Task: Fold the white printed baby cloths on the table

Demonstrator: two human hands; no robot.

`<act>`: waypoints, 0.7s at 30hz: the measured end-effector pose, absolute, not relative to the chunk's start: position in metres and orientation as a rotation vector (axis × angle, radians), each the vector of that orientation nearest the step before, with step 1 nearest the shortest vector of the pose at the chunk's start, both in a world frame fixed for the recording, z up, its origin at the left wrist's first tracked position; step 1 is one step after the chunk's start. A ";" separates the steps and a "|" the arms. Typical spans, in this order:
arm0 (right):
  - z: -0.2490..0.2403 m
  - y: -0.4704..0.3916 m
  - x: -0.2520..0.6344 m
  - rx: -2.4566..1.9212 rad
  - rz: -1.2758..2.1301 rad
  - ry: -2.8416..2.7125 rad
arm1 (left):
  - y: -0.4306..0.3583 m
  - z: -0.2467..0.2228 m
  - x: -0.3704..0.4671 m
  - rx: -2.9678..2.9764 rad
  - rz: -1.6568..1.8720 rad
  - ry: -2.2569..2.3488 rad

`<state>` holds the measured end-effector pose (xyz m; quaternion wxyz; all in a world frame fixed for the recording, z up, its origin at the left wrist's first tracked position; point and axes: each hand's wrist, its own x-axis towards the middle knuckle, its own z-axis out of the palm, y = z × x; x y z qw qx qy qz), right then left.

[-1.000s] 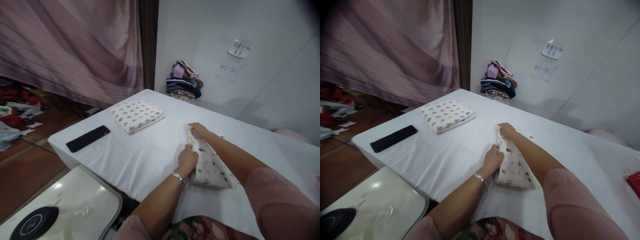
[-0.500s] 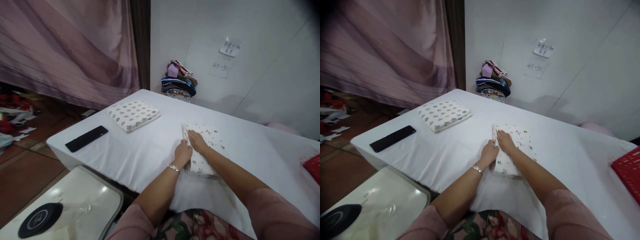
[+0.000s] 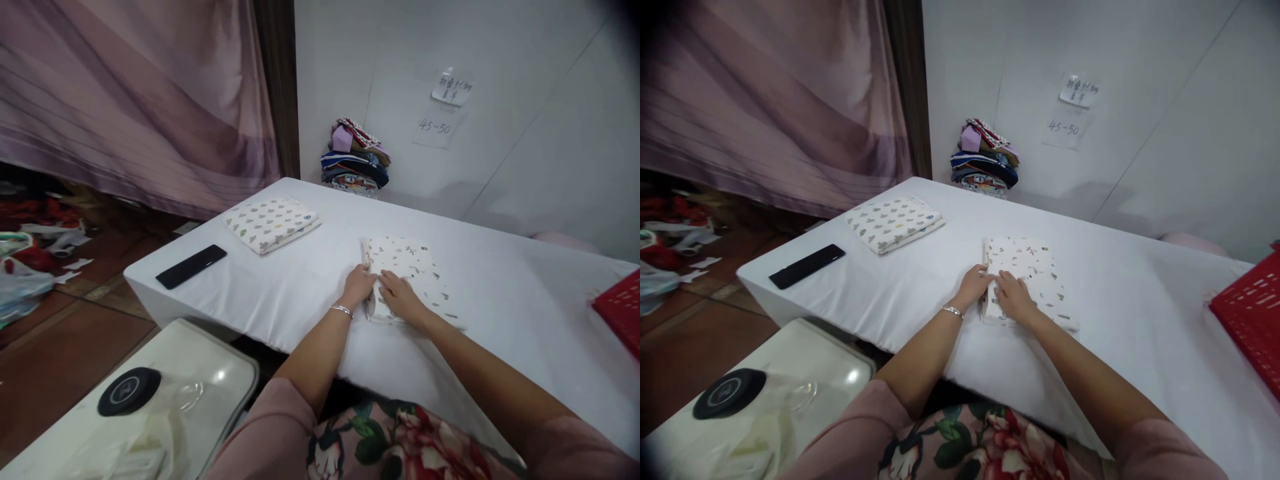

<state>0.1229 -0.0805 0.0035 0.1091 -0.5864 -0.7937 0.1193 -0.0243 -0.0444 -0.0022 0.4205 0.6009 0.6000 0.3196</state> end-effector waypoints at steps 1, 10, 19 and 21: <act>0.003 -0.087 0.122 -1.722 0.345 -2.350 | -0.044 -0.002 -0.024 1.508 0.796 1.503; 0.007 -0.100 0.110 -1.709 0.168 -2.412 | -0.048 0.015 -0.023 1.542 0.720 1.702; 0.008 -0.105 0.103 -1.717 0.146 -2.352 | -0.043 0.027 -0.005 2.180 0.611 1.491; 0.006 -0.112 0.101 -1.754 0.173 -2.313 | -0.040 0.020 -0.007 2.143 0.515 1.513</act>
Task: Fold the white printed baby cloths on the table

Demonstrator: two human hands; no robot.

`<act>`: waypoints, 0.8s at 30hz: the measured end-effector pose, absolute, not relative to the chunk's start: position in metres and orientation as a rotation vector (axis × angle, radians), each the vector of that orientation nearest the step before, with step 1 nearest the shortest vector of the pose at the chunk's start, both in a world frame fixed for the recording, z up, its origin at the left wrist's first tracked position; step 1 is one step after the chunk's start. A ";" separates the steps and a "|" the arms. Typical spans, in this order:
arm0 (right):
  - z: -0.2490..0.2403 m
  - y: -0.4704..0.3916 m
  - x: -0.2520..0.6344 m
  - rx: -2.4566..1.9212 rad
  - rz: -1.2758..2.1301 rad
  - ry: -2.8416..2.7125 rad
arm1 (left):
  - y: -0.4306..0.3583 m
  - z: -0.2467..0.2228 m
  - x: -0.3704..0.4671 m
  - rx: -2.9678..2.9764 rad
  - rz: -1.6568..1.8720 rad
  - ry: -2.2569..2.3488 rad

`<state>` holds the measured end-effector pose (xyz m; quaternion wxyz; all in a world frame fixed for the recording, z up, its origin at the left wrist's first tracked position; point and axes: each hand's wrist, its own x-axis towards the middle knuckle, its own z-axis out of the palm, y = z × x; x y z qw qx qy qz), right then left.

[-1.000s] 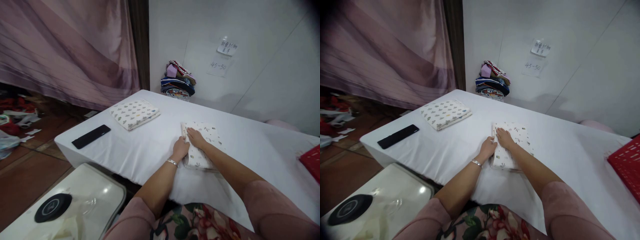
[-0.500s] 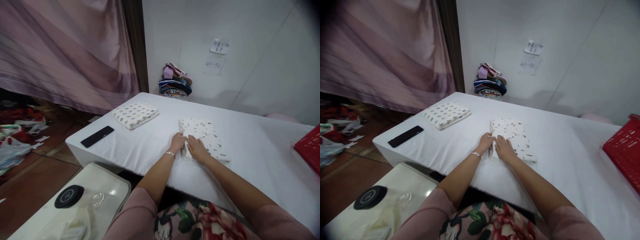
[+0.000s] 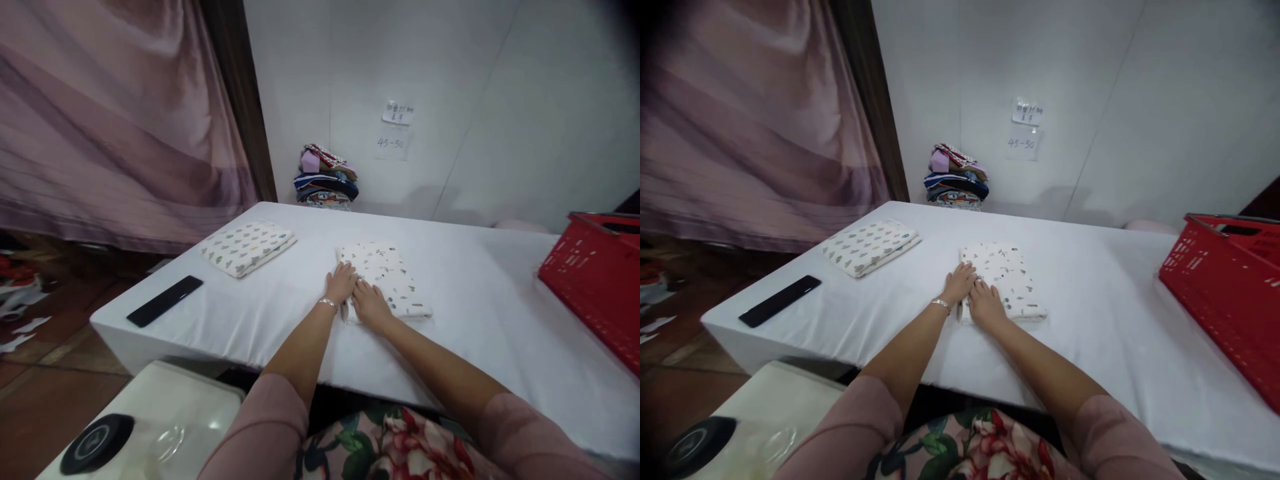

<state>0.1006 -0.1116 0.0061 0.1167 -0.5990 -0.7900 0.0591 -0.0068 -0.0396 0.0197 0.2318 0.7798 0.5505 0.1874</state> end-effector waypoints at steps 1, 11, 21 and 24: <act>0.005 -0.117 0.100 -1.753 0.183 -2.302 | -0.038 0.016 -0.008 2.137 0.503 1.523; 0.009 -0.178 0.159 -1.521 0.328 -2.138 | -0.033 0.002 -0.013 2.218 0.522 1.530; 0.004 -0.155 0.247 -1.988 0.711 -1.292 | -0.037 0.014 -0.012 2.233 0.463 1.526; 0.008 -0.149 0.241 -1.957 0.864 -1.226 | -0.038 0.017 -0.012 2.230 0.445 1.525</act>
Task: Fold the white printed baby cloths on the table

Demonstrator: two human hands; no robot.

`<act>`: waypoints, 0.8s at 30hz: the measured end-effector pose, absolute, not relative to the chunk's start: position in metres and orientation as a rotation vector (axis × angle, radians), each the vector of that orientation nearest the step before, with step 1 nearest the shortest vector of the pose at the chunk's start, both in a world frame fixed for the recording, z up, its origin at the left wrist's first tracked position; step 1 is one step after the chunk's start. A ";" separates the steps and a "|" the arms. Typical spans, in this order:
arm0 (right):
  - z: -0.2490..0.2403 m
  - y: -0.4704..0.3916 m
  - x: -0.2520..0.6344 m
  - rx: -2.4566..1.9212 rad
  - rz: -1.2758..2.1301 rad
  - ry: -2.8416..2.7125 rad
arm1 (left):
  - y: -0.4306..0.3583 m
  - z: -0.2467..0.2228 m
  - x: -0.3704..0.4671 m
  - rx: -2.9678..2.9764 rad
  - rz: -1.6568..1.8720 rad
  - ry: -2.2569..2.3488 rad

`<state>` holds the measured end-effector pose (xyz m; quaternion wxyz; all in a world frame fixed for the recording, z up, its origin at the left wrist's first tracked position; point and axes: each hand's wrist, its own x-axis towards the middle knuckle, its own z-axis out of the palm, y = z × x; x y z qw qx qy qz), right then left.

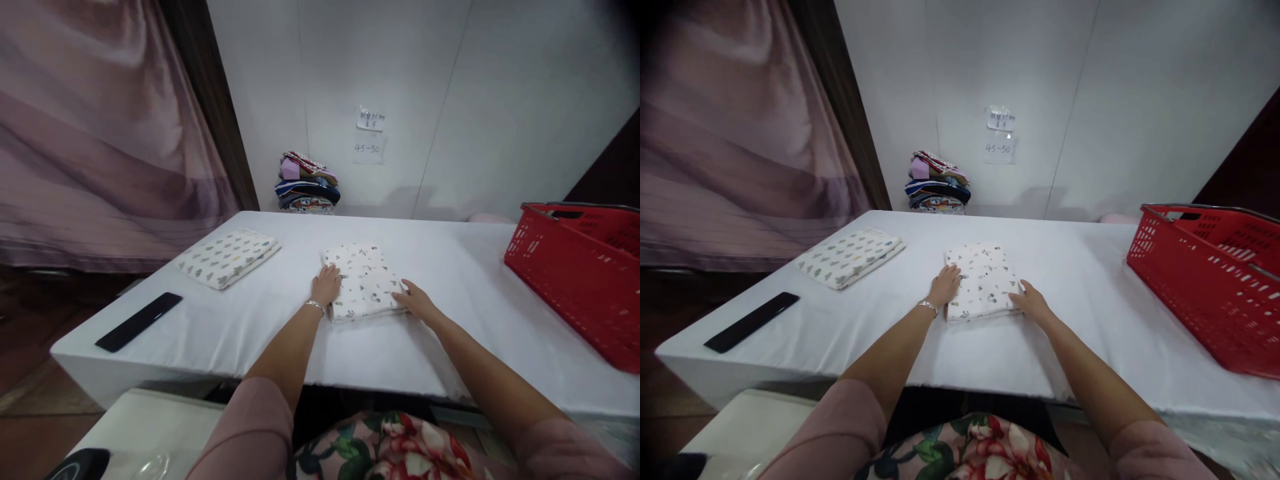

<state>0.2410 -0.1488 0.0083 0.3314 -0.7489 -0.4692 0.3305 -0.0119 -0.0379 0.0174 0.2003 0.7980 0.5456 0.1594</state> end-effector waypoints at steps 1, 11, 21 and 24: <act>0.010 -0.147 0.240 -1.943 0.914 -1.210 | -0.038 0.019 -0.012 2.232 0.433 1.526; 0.038 -0.121 0.353 -2.051 0.593 -1.220 | -0.099 0.028 0.024 2.737 0.419 1.167; 0.016 -0.125 0.311 -1.923 0.045 -1.865 | -0.115 0.027 0.057 2.848 0.469 0.924; -0.001 -0.150 0.266 -1.939 0.077 -2.059 | -0.093 0.029 0.055 2.848 0.512 0.971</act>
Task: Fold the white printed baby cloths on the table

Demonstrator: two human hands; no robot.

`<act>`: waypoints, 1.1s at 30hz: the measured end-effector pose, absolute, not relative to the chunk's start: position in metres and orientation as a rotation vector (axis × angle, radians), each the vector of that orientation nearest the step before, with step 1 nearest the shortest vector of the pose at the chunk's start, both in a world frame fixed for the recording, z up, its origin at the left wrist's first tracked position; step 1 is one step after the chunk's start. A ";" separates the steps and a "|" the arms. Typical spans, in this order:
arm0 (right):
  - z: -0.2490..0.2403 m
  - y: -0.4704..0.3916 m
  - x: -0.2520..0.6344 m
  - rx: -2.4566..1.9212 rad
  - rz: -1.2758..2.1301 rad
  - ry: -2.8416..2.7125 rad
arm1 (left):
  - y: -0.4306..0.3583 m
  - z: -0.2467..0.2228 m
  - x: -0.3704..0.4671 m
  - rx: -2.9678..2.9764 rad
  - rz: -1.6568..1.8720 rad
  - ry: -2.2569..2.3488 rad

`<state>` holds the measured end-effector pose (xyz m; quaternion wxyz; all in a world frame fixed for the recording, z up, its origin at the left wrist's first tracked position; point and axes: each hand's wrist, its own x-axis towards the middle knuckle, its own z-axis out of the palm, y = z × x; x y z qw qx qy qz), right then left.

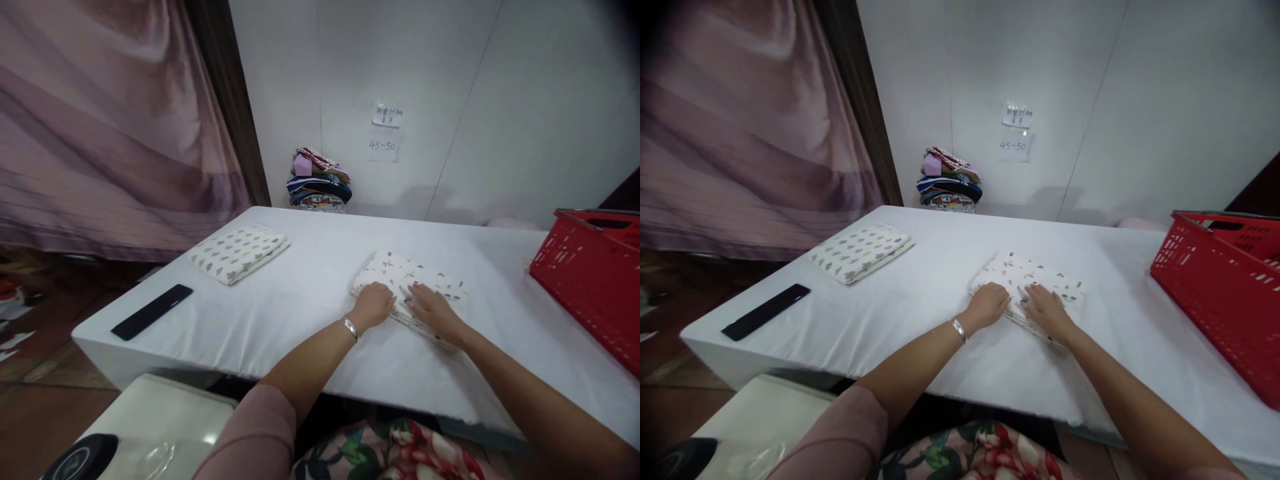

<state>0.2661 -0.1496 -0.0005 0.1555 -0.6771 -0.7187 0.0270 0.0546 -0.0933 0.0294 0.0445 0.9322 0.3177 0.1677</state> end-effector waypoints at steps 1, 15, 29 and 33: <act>-0.004 -0.157 0.256 -1.951 0.072 -2.107 | -0.087 0.028 0.054 2.848 0.547 1.013; -0.011 -0.203 0.237 -1.971 -0.163 -2.248 | -0.075 0.007 0.043 2.742 0.551 1.144; -0.013 -0.223 0.283 -2.022 0.419 -1.118 | -0.034 0.021 0.040 2.238 0.567 1.526; -0.021 -0.222 0.275 -1.997 0.464 -1.071 | -0.034 0.018 0.039 2.198 0.523 1.552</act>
